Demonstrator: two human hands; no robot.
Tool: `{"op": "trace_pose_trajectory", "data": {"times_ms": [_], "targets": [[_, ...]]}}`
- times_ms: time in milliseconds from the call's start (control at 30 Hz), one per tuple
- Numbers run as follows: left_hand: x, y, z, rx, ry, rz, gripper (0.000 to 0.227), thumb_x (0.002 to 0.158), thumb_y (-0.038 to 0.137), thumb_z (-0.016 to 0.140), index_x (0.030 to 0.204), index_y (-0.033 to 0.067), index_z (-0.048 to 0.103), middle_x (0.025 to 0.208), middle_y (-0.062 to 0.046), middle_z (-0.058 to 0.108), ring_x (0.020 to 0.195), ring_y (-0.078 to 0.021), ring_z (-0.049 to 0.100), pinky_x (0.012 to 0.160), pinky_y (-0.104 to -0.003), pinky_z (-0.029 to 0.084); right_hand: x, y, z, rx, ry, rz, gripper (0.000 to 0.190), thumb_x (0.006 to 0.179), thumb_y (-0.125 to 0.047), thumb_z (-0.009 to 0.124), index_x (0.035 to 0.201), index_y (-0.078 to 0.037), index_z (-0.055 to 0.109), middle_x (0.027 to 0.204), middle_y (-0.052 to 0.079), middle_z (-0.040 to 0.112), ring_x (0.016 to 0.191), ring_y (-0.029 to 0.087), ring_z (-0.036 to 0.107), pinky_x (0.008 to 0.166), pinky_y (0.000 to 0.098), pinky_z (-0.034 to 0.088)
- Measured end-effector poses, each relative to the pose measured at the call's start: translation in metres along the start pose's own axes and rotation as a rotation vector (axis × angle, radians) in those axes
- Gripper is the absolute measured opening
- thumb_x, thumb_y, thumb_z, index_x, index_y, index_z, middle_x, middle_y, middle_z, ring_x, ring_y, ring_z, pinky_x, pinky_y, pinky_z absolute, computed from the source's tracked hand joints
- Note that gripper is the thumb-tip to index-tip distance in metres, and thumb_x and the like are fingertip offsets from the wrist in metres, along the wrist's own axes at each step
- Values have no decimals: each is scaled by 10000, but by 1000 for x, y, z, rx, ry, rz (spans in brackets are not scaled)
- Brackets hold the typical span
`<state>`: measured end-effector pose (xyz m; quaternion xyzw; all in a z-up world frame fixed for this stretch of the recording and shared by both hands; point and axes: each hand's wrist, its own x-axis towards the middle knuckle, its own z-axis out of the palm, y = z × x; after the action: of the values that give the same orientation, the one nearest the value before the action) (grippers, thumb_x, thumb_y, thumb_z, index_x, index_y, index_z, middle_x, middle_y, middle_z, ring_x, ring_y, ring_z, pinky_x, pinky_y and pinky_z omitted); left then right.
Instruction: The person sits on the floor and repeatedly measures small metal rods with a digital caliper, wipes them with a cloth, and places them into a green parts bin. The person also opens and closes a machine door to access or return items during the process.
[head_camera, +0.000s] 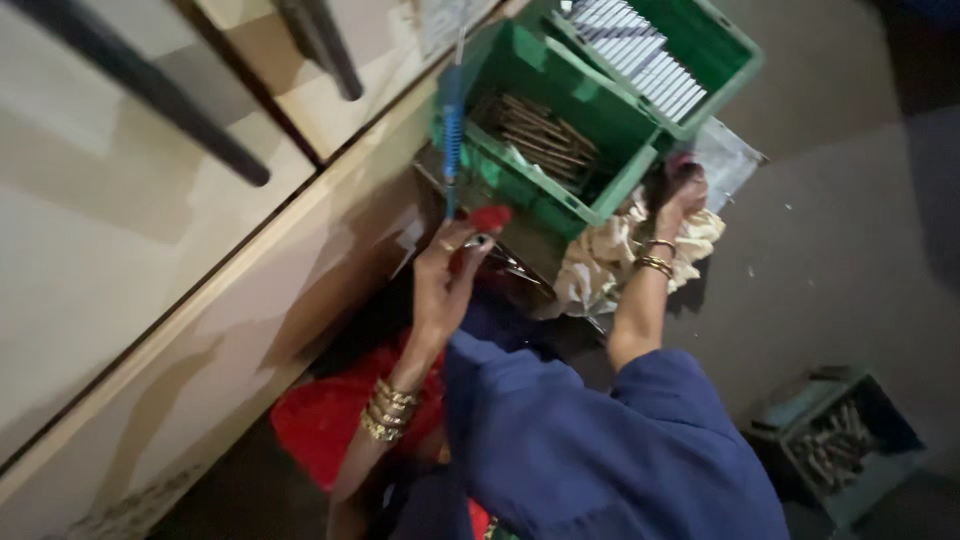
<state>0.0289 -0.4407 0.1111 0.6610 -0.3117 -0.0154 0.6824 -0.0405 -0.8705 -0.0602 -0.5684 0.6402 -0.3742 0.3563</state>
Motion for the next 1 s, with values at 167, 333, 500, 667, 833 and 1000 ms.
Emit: {"op": "trace_pose_trajectory", "data": {"times_ms": [167, 333, 500, 667, 833, 1000], "targets": [[14, 28, -8, 24, -53, 234, 271, 926, -107, 651, 1126, 64, 716, 1270, -107, 706, 1347, -303, 603, 1308, -556, 245, 1, 3, -2, 50, -30, -13, 135, 979, -149, 718, 1097, -95, 756, 1026, 123, 751, 907, 275, 738, 803, 396, 586], [23, 45, -14, -69, -68, 309, 281, 938, -121, 580, 1104, 67, 707, 1366, -87, 680, 1425, -292, 567, 1361, -571, 170, -3, 3, -18, 105, 17, -35, 142, 990, -145, 707, 1112, -95, 762, 1044, 129, 751, 936, 286, 733, 831, 408, 583], [28, 51, -21, -81, -49, 344, 315, 942, -134, 539, 1112, 62, 718, 1389, -99, 669, 1461, -311, 534, 1371, -575, 133, -5, -28, -34, 210, 185, -250, 151, 1002, -141, 696, 1126, -95, 767, 1062, 135, 751, 965, 298, 728, 859, 419, 581], [22, 40, -25, -108, -32, 335, 308, 991, -76, 493, 1186, 63, 687, 1376, -129, 680, 1448, -296, 562, 1382, -528, 168, -4, -94, -30, 284, 238, -838, 161, 1013, -137, 685, 1141, -95, 773, 1079, 141, 751, 994, 309, 724, 887, 430, 579], [15, -1, -18, -780, 68, -188, 174, 1168, 230, 552, 1161, 68, 614, 905, -48, 642, 871, -140, 592, 860, -327, 495, -5, -157, 4, -144, -181, -1106, 179, 1079, -189, 743, 1236, -102, 739, 1172, 135, 721, 1134, 336, 637, 1026, 468, 483], [3, -31, -38, -903, 117, -369, 200, 1090, 280, 571, 1044, 93, 626, 748, 23, 499, 661, -84, 445, 603, -261, 391, -19, -205, 69, -337, -296, -1353, 496, 880, -312, 882, 1291, -107, 692, 1293, 237, 568, 1155, 429, 522, 890, 542, 428]]}}
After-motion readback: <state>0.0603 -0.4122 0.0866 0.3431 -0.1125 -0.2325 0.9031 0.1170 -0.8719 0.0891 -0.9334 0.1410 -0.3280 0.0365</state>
